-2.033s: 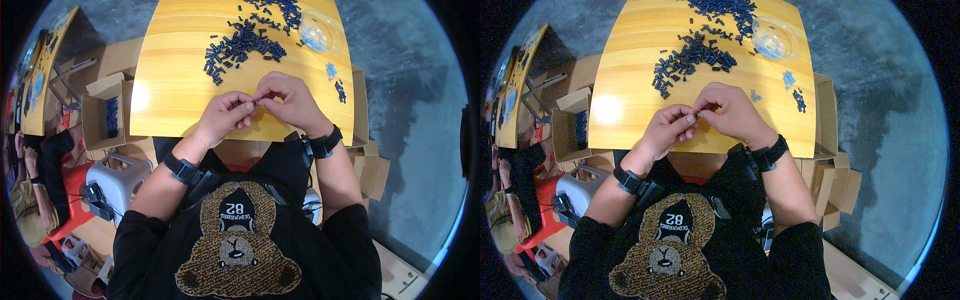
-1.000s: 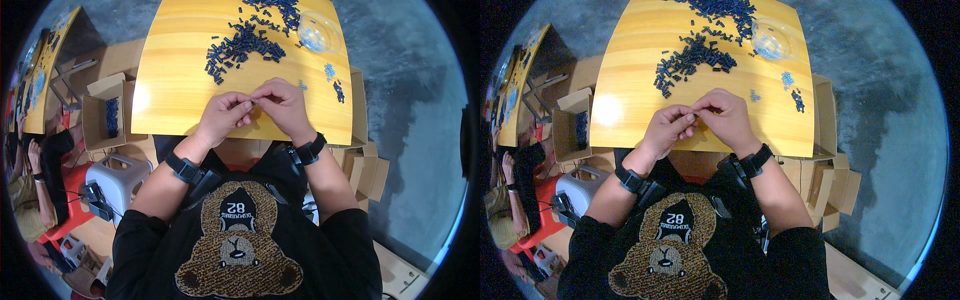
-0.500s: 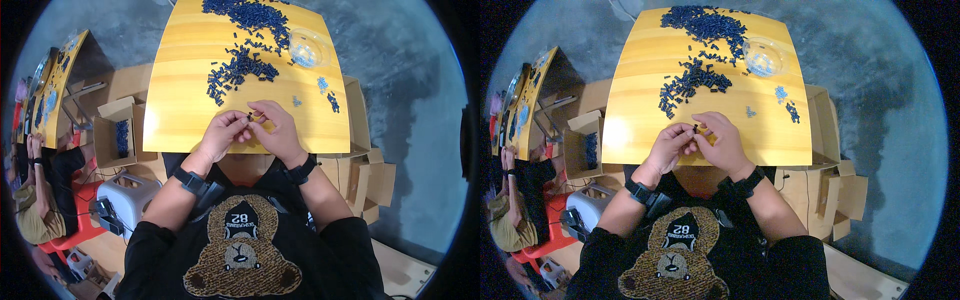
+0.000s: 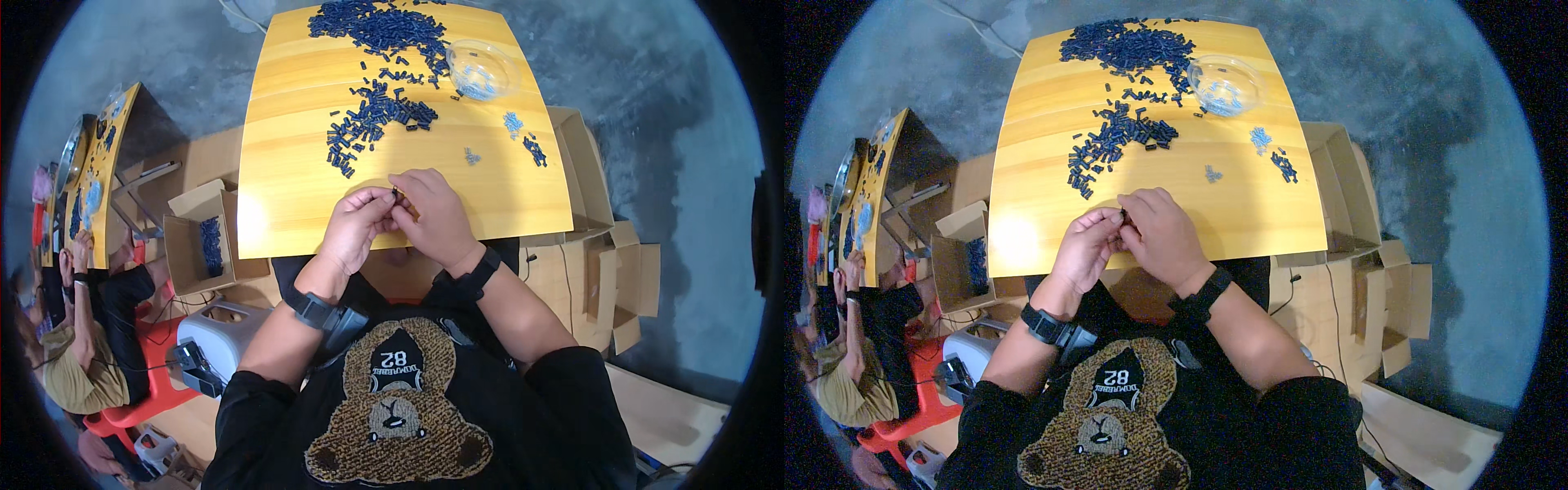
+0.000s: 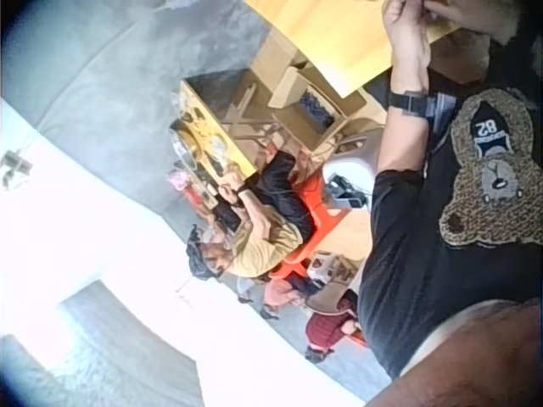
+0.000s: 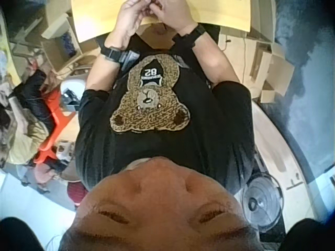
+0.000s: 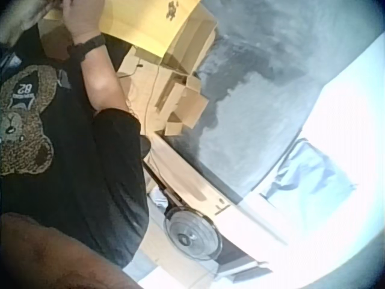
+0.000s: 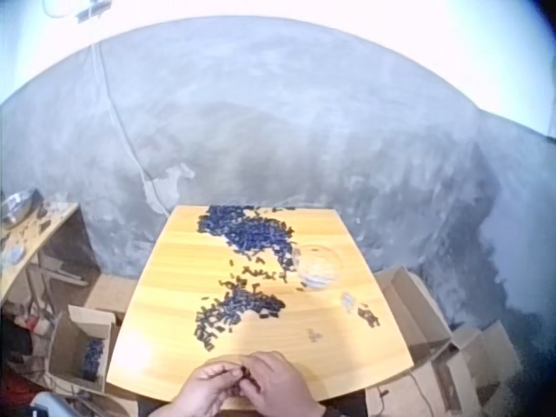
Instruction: Assembling small blue and white plastic components.
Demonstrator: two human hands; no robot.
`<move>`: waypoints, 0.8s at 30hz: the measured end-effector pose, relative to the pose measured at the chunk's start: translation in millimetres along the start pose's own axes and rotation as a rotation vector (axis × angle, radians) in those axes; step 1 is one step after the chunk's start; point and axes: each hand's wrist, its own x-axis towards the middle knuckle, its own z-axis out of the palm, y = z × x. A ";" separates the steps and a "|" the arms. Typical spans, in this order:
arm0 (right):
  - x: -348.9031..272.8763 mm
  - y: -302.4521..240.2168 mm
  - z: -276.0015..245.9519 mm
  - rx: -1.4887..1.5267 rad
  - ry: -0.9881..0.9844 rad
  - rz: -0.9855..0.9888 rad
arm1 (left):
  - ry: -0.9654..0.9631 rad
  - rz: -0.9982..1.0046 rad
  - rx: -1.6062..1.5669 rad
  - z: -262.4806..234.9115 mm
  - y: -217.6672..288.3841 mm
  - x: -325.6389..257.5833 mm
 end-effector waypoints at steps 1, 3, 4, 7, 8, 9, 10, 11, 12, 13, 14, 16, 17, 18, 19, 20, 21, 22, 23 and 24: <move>-1.3 -0.4 0.5 -0.001 0.013 -0.006 | 0.025 -0.002 -0.007 2.5 0.9 -2.4; -5.1 -0.7 1.2 0.015 0.018 -0.006 | 0.048 -0.003 -0.011 6.7 1.2 -7.0; -6.6 -1.3 1.5 0.031 0.021 -0.008 | 0.063 -0.007 -0.007 8.6 1.4 -9.7; -12.7 -1.2 -0.2 0.032 -0.027 -0.048 | 0.094 -0.017 0.009 17.0 1.5 -20.0; -14.7 -1.4 -0.9 0.033 -0.026 -0.050 | 0.110 -0.027 0.018 18.8 1.0 -22.9; -16.9 -1.8 -1.8 0.046 -0.036 -0.058 | 0.111 -0.025 0.020 19.5 0.1 -25.3; -19.7 -2.8 -2.6 0.059 -0.043 -0.067 | 0.131 -0.038 0.035 20.4 -1.1 -28.1; -23.3 -4.3 -2.7 0.059 -0.039 -0.070 | 0.151 -0.052 0.050 21.4 -2.6 -31.1; -27.5 -5.9 -2.7 0.101 -0.025 -0.042 | 0.151 -0.049 0.054 22.9 -3.6 -34.4; -30.8 -7.6 -2.3 0.144 -0.011 -0.015 | 0.164 -0.069 0.062 23.9 -3.9 -37.7; -33.5 -9.2 -1.9 0.147 -0.009 -0.018 | 0.177 -0.090 0.071 24.4 -4.9 -40.9; -38.8 -12.1 -0.7 0.090 0.030 -0.055 | 0.192 -0.109 0.078 20.8 -10.8 -46.3; -42.2 -13.4 -1.7 0.094 0.028 -0.057 | 0.205 -0.132 0.082 19.6 -14.3 -49.8; -45.7 -14.6 -3.7 0.055 0.011 -0.048 | 0.211 -0.132 0.081 20.1 -17.4 -54.3; -49.8 -15.2 -4.3 0.016 -0.005 -0.039 | 0.209 -0.157 0.061 22.2 -19.9 -59.1; -54.0 -15.6 -3.1 0.021 -0.010 -0.039 | 0.207 -0.182 0.039 23.1 -23.6 -63.3; -58.2 -16.0 -1.3 0.006 -0.023 -0.032 | 0.214 -0.182 0.037 21.8 -28.9 -65.2; -62.6 -16.5 0.2 -0.008 -0.036 -0.025 | 0.206 -0.190 0.008 20.0 -34.4 -66.0; -66.6 -14.3 3.6 -0.003 -0.041 -0.025 | 0.198 -0.197 -0.020 18.5 -39.7 -66.2; -70.6 -10.0 8.4 -0.040 -0.027 -0.018 | 0.225 -0.211 -0.046 18.5 -44.8 -65.9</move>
